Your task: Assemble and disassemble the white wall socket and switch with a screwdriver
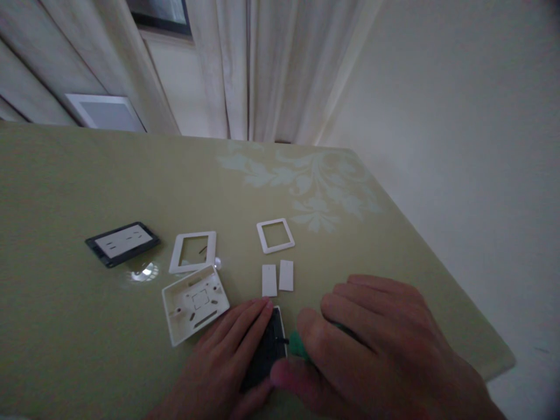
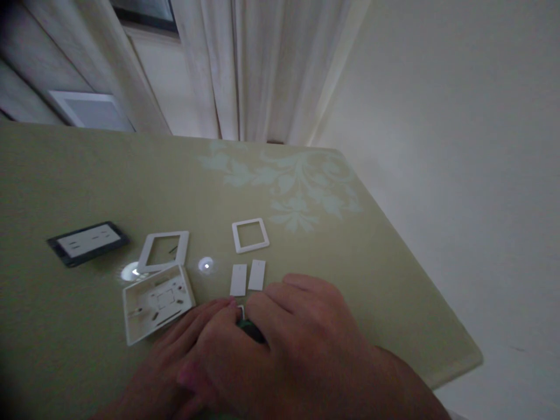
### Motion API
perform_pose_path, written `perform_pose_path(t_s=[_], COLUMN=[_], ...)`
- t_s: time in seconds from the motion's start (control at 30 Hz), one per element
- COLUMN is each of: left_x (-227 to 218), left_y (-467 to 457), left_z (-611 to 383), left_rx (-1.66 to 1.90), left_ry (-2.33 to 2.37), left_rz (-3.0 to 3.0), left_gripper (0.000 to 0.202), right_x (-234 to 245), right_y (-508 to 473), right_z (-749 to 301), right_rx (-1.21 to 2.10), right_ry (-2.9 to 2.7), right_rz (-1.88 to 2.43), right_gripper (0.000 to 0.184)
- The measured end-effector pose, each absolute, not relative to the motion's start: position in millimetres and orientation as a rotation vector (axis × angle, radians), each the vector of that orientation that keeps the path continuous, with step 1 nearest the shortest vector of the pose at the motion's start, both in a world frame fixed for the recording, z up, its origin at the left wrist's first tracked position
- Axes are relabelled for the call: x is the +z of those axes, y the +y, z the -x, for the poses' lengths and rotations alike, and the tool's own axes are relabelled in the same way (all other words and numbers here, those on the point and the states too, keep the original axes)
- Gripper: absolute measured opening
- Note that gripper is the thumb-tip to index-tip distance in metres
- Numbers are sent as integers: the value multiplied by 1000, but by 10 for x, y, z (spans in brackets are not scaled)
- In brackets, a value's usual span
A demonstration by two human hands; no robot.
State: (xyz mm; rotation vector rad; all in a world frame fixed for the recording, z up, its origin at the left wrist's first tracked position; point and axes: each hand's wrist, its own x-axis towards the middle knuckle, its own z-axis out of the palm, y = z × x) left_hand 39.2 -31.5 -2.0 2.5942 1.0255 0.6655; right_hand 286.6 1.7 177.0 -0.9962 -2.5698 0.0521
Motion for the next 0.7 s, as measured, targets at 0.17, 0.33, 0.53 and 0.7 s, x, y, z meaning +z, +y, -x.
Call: perform_pose_path(t_s=[0.17,0.33,0.53,0.7], left_x=[9,60,75,59], left_y=[-297,-295,-295,-284], left_z=[-409,-407,-409,-416], left_rx=[701,700,686,726], left_ry=[1018,1011,1045,1022], left_rz=[-2623,-2614,-2596,-2620], left_gripper=[76,73,72,74], right_x=[1800,1829,1807,1864], right_y=[87,-3,-54,61], right_z=[-2945,-2861,-2878,-2940], right_rx=[439,-54,324,166], right_ry=[-2683,-2535,-2672,-2617], right_rz=[814,1060,967,990], right_gripper=[18,30,28,29])
